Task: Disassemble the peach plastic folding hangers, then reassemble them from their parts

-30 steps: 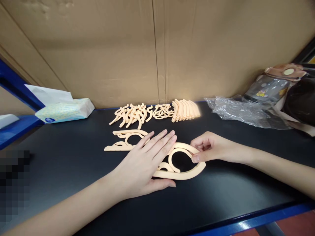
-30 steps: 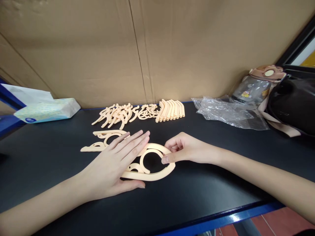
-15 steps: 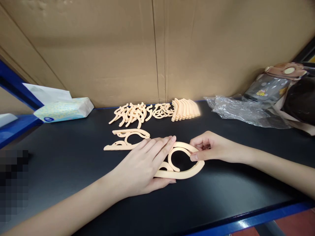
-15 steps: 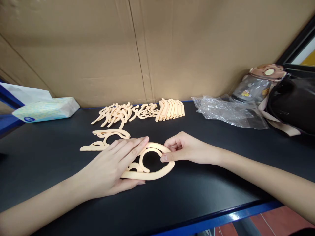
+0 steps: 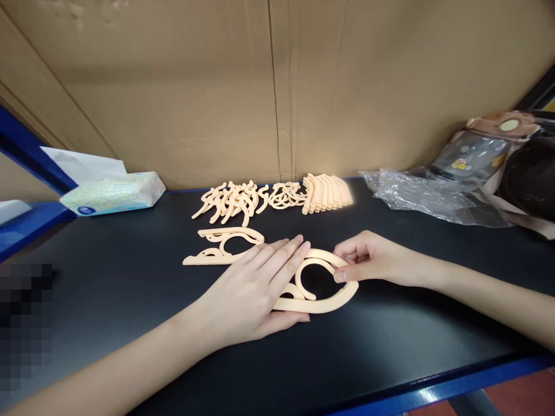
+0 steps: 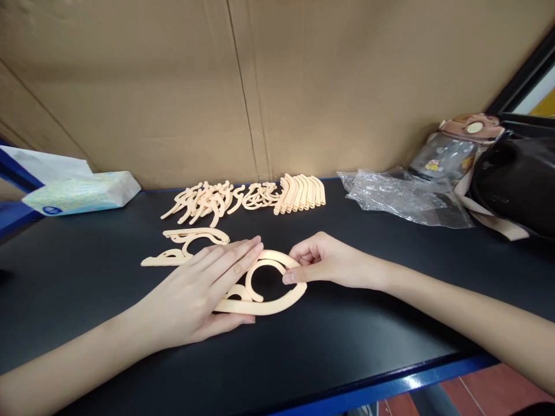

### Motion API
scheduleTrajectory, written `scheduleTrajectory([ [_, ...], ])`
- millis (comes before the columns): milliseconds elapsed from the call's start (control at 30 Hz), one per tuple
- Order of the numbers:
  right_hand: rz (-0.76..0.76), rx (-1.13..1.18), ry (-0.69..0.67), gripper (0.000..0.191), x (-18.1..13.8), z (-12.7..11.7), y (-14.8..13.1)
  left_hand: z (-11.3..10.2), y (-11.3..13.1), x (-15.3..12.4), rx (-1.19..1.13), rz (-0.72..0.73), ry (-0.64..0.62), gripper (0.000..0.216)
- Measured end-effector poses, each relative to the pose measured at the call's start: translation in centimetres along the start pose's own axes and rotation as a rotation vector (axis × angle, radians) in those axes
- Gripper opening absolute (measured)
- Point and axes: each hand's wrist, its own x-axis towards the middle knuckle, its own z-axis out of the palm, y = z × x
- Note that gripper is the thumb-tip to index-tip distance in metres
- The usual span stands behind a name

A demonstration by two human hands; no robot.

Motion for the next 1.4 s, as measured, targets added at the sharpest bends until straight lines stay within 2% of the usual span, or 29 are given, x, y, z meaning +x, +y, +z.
scheduleTrajectory([
  [233,-0.003,-0.013,-0.008,0.034,0.0,0.0,0.0,-0.3,0.0,0.1,0.024,0.026,0.021,0.075],
  [400,-0.044,-0.045,-0.006,0.031,0.1,0.0,0.3,0.0,0.1,-0.1,-0.091,-0.02,0.051,0.071],
  [533,-0.089,-0.006,-0.005,0.03,0.0,0.1,0.2,0.1,0.2,-0.3,-0.257,-0.121,0.056,0.073],
  [667,-0.17,0.028,0.088,0.041,0.0,0.0,0.1,-0.7,-0.1,-0.1,-0.39,-0.274,-0.029,0.073],
  [800,-0.176,0.02,0.19,0.047,0.3,-0.6,0.6,-1.9,-2.6,0.2,-0.417,-0.417,-0.043,0.063],
  [900,-0.141,-0.026,0.197,0.044,0.5,-1.1,1.0,-2.9,-5.8,-0.1,-0.367,-0.43,0.009,0.063],
  [967,-0.131,-0.038,0.187,0.042,0.6,-1.2,1.1,-3.7,-7.8,-0.8,-0.314,-0.436,-0.051,0.06],
  [1033,-0.123,-0.048,0.172,0.04,0.6,-1.1,1.0,-4.5,-9.2,-1.6,-0.254,-0.454,-0.091,0.066],
  [1200,-0.084,-0.093,0.143,0.037,0.4,-0.9,0.5,-5.6,-10.3,-3.2,-0.225,-0.464,-0.23,0.058],
  [1400,-0.063,-0.119,0.12,0.035,0.4,-1.1,0.4,-4.2,-10.7,-3.4,-0.35,-0.383,-0.254,0.059],
])
